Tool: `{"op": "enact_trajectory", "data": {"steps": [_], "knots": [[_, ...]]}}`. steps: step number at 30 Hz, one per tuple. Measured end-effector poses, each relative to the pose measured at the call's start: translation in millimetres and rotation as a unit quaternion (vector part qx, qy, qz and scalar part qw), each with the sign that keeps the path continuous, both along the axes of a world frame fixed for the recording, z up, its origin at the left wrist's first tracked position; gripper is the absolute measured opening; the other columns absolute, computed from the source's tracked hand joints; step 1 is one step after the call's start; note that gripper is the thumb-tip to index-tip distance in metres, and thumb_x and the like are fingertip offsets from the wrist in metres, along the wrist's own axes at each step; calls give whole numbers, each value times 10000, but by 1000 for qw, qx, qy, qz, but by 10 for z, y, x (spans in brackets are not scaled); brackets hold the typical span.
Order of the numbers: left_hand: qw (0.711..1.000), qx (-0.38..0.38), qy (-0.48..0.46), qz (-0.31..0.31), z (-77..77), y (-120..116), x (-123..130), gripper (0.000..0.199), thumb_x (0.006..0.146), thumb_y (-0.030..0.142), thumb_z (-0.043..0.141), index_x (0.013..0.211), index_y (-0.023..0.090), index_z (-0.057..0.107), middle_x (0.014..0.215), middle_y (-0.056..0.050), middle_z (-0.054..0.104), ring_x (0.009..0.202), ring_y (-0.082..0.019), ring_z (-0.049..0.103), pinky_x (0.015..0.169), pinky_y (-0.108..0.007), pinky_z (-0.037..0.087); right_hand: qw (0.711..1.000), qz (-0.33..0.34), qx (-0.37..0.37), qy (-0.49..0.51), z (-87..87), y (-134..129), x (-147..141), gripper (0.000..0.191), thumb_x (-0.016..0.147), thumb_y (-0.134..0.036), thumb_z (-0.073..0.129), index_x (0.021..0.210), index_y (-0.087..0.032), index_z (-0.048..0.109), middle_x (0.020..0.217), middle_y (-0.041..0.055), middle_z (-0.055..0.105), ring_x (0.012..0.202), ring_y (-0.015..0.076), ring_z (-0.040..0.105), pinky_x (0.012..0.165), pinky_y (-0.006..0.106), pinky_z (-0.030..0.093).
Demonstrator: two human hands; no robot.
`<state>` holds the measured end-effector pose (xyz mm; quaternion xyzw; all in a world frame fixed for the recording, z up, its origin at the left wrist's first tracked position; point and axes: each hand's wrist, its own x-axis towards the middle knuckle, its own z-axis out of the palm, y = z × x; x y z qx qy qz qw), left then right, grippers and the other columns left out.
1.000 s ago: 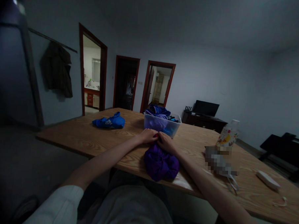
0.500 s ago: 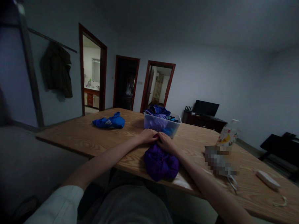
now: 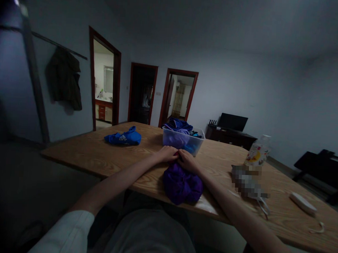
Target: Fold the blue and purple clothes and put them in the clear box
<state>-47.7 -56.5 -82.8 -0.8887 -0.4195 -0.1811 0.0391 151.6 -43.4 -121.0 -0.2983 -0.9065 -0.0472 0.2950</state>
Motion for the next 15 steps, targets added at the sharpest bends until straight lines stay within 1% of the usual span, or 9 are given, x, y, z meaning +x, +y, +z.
{"op": "enact_trajectory", "data": {"steps": [8,15], "knots": [[1000,-2,18,12,26,-26,7,350,966,424,508,1084,191,741,1104,-130,749,1039,-288,720,959,-374,549,1000,-11,-1,-9,26,-45,-9,119,898,-185,543,1016,-196,552,1001,79,630,902,215,602,839,329,489],[1000,10,16,7,-4,8,9,369,977,444,487,1060,190,741,1076,-134,752,1015,-300,726,939,-394,562,1000,-12,1,-6,11,-25,0,142,894,-181,547,1035,-193,564,1011,85,634,913,222,602,843,335,489]]}}
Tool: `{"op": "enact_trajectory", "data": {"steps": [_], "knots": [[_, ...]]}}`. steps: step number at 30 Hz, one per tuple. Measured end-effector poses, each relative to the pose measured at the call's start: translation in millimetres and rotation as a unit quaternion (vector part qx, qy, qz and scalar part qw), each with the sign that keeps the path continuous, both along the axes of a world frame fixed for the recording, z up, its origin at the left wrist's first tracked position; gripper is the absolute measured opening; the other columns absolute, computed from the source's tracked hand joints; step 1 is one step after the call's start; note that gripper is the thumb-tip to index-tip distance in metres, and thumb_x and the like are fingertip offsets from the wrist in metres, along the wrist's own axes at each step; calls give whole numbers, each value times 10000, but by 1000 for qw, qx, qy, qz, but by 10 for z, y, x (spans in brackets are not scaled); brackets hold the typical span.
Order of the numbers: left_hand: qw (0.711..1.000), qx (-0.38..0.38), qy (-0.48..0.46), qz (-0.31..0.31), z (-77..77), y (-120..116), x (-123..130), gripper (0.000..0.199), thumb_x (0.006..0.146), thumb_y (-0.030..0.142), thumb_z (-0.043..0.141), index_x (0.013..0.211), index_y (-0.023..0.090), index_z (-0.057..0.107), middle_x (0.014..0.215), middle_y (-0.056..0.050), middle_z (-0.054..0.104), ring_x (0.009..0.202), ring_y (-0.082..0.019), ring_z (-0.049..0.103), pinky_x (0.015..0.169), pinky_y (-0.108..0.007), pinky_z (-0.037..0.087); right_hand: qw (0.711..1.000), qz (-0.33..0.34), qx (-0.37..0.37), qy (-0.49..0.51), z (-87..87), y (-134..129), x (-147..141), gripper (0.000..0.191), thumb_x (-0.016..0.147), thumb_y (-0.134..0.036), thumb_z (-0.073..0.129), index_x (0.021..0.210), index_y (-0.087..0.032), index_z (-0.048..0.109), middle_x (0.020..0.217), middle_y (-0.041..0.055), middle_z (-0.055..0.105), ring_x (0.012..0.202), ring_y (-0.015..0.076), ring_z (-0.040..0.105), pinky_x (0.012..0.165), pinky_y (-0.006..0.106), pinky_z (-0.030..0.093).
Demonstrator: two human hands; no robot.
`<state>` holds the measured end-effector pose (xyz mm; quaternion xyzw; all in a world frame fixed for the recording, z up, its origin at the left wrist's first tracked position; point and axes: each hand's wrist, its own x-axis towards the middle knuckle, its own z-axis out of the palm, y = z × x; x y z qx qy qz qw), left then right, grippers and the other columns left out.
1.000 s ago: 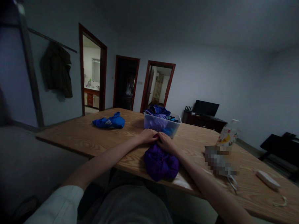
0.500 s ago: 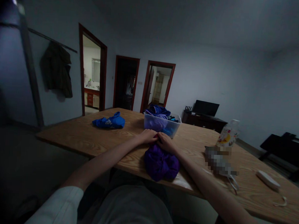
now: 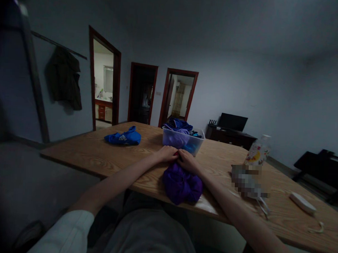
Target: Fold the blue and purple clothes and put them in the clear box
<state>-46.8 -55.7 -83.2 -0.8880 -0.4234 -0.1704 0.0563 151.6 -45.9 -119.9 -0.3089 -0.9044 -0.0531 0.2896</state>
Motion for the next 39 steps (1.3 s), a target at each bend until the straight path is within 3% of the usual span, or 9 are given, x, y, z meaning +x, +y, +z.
{"op": "enact_trajectory", "data": {"steps": [39], "knots": [[1000,-2,3,-6,9,-4,-10,367,965,437,491,1059,189,745,1082,-137,752,1019,-298,725,944,-390,559,1000,4,-7,-12,39,-31,-17,126,896,-170,531,1018,-187,560,1014,92,632,914,219,596,854,337,495]]}}
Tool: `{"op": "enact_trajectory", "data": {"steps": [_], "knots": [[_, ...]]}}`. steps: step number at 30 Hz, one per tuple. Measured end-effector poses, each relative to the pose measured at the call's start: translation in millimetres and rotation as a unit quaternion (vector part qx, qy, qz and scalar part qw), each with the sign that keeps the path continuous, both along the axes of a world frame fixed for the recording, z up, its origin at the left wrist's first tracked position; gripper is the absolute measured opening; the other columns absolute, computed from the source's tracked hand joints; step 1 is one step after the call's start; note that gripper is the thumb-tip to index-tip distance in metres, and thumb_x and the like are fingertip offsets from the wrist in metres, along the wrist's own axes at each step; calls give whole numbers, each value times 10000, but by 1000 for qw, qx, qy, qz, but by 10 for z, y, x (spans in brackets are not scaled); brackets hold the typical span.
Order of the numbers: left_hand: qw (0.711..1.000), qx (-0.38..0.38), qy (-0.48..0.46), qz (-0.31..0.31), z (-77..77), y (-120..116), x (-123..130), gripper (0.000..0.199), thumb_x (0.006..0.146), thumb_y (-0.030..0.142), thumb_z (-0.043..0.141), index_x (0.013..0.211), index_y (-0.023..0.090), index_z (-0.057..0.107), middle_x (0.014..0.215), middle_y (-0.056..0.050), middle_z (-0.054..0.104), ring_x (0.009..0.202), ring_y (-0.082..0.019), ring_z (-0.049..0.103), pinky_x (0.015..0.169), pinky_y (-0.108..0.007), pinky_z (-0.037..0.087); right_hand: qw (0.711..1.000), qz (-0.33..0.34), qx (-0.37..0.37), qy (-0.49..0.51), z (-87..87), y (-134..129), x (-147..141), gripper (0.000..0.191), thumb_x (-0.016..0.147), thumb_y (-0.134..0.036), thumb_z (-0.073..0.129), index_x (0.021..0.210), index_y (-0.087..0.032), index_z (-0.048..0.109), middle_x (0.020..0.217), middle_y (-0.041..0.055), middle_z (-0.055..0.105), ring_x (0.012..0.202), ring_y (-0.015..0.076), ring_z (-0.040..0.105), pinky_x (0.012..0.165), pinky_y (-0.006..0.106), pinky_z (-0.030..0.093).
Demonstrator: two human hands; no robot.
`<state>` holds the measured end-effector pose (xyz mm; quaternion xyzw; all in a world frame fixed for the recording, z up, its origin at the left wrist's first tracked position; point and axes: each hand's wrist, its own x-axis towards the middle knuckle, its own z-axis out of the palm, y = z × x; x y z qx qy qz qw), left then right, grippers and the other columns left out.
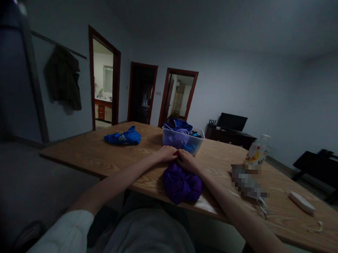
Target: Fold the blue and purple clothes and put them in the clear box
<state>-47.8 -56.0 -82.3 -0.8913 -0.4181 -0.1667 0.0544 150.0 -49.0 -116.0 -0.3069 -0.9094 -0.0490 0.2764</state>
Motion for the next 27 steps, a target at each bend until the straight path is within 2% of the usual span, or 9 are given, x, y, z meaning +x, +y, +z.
{"op": "enact_trajectory", "data": {"steps": [9,15,18,22,27], "knots": [[1000,-9,3,6,7,-3,7,371,969,444,496,1053,183,746,1085,-143,749,1028,-300,722,949,-392,550,1000,-13,-1,0,9,-27,-6,106,915,-196,523,1016,-191,552,996,86,625,904,218,595,851,339,492],[1000,-6,-11,7,1,-5,-2,362,996,444,466,1079,192,713,1125,-126,739,1059,-293,712,948,-382,542,1000,5,-12,-6,5,-19,32,144,941,-263,521,1068,-198,540,1048,95,632,967,233,599,901,363,492],[1000,-10,-14,23,20,-33,-6,384,1030,450,410,1161,181,652,1154,-132,724,1071,-285,707,943,-376,536,998,-18,-37,46,-45,58,25,131,965,-289,479,1049,-205,533,1021,87,649,912,221,621,862,357,508],[999,-5,-35,28,66,-96,-8,515,1052,557,291,1278,163,534,1148,-150,712,1070,-306,703,896,-389,543,980,-47,-103,163,-98,201,32,171,972,-335,434,1058,-231,540,993,60,678,871,219,650,834,371,527],[998,28,-59,6,98,-149,-23,514,1036,550,390,1403,191,412,1259,-127,666,1105,-285,688,895,-359,539,948,-59,-134,284,-93,321,130,278,955,-483,468,1031,-234,564,958,53,659,880,229,635,821,374,541]]}}
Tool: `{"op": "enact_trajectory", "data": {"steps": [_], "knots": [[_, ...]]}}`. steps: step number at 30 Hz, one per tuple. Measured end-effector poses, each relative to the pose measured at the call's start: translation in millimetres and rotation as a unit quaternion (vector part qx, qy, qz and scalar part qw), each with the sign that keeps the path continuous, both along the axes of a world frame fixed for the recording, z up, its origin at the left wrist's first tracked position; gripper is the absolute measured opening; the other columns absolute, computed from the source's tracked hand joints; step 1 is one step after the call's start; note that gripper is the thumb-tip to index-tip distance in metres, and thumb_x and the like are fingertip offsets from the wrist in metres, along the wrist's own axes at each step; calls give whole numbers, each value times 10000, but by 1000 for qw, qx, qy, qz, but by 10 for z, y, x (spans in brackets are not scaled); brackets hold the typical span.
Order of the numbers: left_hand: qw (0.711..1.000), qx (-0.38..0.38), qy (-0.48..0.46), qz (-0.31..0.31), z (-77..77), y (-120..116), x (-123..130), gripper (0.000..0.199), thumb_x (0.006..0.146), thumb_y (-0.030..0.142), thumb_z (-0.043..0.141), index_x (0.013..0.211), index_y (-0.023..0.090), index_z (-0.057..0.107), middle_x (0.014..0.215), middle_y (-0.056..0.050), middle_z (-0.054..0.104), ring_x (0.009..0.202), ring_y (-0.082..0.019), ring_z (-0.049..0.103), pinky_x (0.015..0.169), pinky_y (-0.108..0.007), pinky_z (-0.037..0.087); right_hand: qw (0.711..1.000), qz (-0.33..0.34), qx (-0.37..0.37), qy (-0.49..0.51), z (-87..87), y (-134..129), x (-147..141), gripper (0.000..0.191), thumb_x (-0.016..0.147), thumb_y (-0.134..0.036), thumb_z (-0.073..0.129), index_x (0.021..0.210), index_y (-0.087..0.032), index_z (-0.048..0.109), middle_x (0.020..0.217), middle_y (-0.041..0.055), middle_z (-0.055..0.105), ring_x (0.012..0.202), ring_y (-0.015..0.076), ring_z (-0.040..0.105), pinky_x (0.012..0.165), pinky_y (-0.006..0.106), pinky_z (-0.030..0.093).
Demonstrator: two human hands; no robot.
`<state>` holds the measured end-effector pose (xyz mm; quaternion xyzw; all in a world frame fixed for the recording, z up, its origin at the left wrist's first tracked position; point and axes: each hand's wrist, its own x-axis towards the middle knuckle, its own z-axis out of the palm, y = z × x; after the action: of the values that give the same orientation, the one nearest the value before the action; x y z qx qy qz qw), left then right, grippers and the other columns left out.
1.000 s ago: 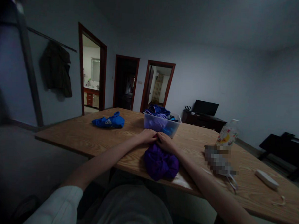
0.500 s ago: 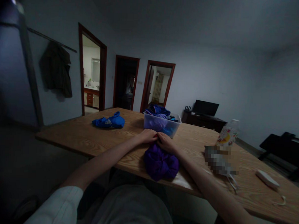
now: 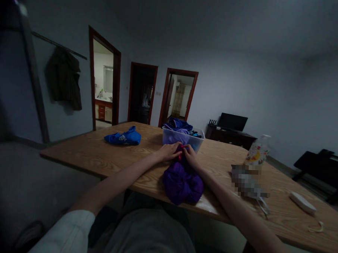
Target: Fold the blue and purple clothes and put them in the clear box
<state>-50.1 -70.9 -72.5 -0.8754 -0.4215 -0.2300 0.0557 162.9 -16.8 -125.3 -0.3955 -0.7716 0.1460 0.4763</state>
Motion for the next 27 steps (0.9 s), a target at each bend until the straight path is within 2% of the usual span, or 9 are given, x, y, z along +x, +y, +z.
{"op": "enact_trajectory", "data": {"steps": [2,5,7,11,14,17,21,24,27], "knots": [[1000,13,-2,-12,-2,5,-4,496,1033,500,437,1432,207,395,1330,-122,626,1163,-264,661,927,-334,528,999,-19,-10,42,1,17,32,310,946,-513,485,1078,-239,541,944,51,647,862,228,626,784,361,548],[1000,0,20,2,-15,42,3,339,1034,378,457,1321,209,519,1297,-121,642,1147,-246,665,964,-327,511,997,-49,17,56,17,-33,20,307,943,-498,507,1105,-237,495,993,67,626,909,238,618,819,381,552],[999,-15,24,44,-25,78,13,275,1036,325,439,1238,197,574,1203,-127,684,1091,-253,687,958,-349,514,996,-51,70,6,50,-122,-29,277,962,-450,497,1128,-229,489,1078,95,605,1004,254,605,924,428,528],[994,-24,8,111,-37,129,-7,311,1056,293,356,1256,170,561,1081,-148,715,1032,-278,704,916,-393,527,972,29,147,-179,101,-292,-145,258,979,-392,534,1176,-226,546,1235,131,575,1159,273,555,1052,457,455],[992,-11,-6,123,-37,137,-61,317,1038,316,426,1286,151,534,1152,-162,687,1082,-272,679,918,-369,521,960,34,132,-245,49,-266,-183,210,971,-409,550,1022,-212,599,1029,98,644,965,248,602,923,399,499],[997,32,-16,73,-29,142,-89,316,1027,375,473,1233,158,575,1238,-141,645,1164,-241,623,966,-325,494,978,13,71,-194,-31,-132,-148,241,992,-407,472,938,-208,598,869,51,656,764,202,598,768,338,506],[998,54,16,-34,-39,159,-35,473,996,568,488,1125,148,664,1158,-133,687,1132,-258,631,1040,-361,456,999,-8,18,-37,-38,12,-19,306,951,-497,481,909,-215,594,885,45,661,812,211,622,764,333,522],[998,19,34,-56,-90,170,10,527,946,633,539,1131,160,680,1089,-128,720,1014,-269,688,946,-355,511,998,-46,-28,16,19,9,59,338,913,-536,509,911,-215,612,897,54,664,851,227,632,790,351,537],[998,-12,27,-52,-153,196,19,429,1001,539,482,1104,177,687,1035,-116,738,942,-260,717,875,-339,537,998,-34,-56,15,92,-98,50,347,922,-543,505,941,-216,622,925,54,669,879,232,639,822,364,545]]}}
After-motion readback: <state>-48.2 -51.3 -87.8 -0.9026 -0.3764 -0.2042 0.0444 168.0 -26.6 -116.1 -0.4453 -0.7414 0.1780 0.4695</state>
